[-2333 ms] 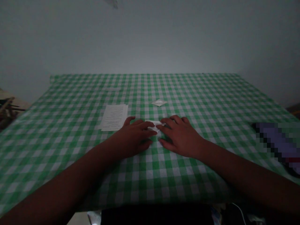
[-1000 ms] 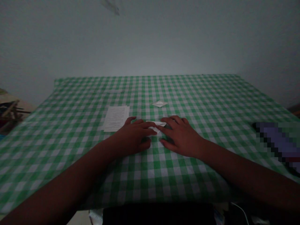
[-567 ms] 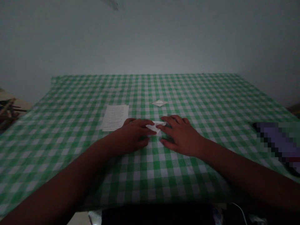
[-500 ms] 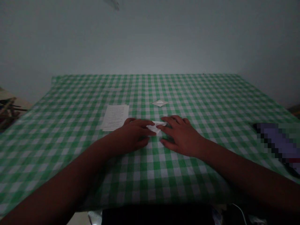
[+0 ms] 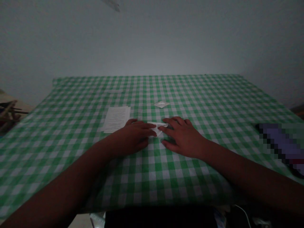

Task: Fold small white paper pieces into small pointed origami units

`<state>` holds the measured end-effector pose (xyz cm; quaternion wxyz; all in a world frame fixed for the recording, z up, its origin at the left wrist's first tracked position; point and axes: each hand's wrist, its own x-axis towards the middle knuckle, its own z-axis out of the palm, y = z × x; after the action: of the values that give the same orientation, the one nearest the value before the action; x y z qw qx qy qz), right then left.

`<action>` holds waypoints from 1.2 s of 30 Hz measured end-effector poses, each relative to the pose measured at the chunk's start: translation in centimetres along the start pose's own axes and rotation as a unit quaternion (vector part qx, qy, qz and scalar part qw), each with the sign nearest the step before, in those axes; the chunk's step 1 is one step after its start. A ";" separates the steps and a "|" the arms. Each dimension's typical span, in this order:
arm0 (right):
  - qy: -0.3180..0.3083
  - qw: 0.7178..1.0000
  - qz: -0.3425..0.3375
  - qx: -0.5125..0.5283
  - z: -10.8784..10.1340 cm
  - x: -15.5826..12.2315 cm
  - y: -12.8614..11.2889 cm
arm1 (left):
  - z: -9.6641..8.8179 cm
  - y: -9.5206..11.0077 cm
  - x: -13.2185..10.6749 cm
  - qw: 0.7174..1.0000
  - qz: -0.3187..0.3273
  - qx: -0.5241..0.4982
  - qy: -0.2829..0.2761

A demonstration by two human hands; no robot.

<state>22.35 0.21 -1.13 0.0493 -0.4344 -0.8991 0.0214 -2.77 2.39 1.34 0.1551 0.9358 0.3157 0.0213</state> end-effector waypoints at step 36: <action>-0.001 0.999 0.007 0.037 -0.2 -0.1 0.3 | 0.3 1.1 0.3 0.999 -0.023 0.031 -0.006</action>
<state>22.71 0.29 -0.92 0.0644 -0.4382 -0.8948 0.0559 -1.80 1.66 1.42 0.1280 0.9328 0.3370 0.0018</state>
